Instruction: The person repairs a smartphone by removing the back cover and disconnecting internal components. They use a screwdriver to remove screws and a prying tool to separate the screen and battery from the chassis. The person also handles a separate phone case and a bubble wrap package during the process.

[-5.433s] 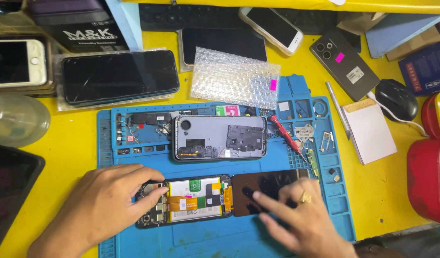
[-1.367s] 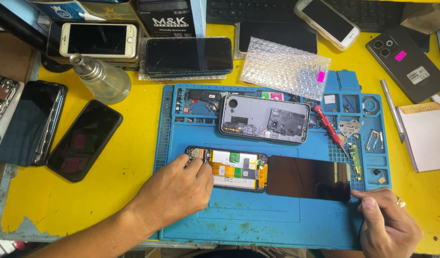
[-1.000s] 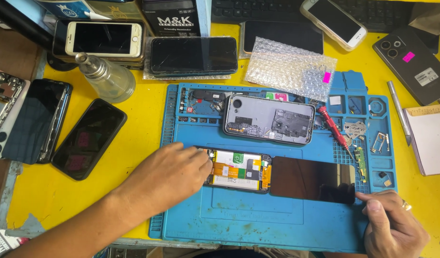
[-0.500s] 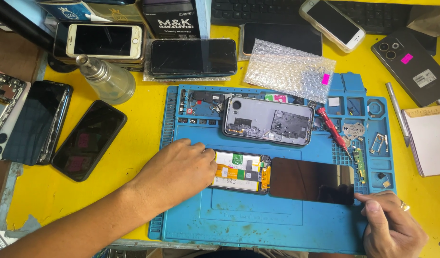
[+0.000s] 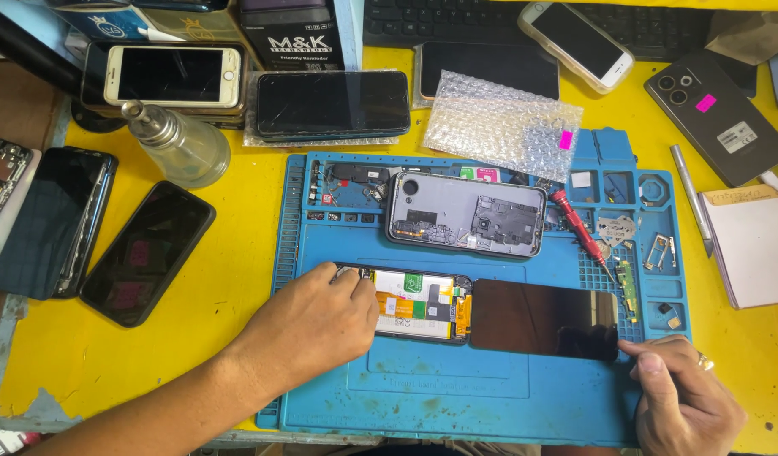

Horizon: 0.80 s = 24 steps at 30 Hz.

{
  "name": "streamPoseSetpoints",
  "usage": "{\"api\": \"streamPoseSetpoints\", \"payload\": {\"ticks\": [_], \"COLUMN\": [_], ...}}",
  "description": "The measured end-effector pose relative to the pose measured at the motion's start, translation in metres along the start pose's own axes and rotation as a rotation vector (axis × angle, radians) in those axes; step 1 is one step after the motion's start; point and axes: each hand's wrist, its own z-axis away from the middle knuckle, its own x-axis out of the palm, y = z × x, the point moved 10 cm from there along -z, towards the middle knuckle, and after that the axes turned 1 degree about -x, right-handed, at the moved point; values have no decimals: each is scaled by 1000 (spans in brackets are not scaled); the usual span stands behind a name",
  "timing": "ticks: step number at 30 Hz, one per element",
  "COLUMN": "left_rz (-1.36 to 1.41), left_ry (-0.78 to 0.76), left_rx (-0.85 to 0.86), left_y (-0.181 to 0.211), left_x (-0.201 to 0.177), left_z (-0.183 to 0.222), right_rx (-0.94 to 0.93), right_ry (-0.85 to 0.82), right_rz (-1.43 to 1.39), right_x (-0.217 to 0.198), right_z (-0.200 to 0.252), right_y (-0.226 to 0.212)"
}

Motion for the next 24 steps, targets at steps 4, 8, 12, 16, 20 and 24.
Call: {"api": "streamPoseSetpoints", "payload": {"ticks": [4,8,12,16,20,24], "left_rz": [2,220,615,549,648,637], "left_ry": [-7,-180,-197,309,565,593], "left_rx": [0,-16,-232,-347,-410,-446], "left_y": [-3,-17,-61,-105,-119,-126], "left_x": [1,14,10,-21,-22,-16], "left_z": [2,4,-2,-5,12,27], "right_rx": [43,-67,-424,-590,-688,-735], "right_ry": [-44,-149,-548,-742,-887,-924], "right_rz": [85,156,371,407,391,410], "right_x": [2,8,54,88,106,112], "right_z": [-3,-12,-24,-32,-33,-30], "right_y": [-7,-23,-58,-78,-90,-86]}}
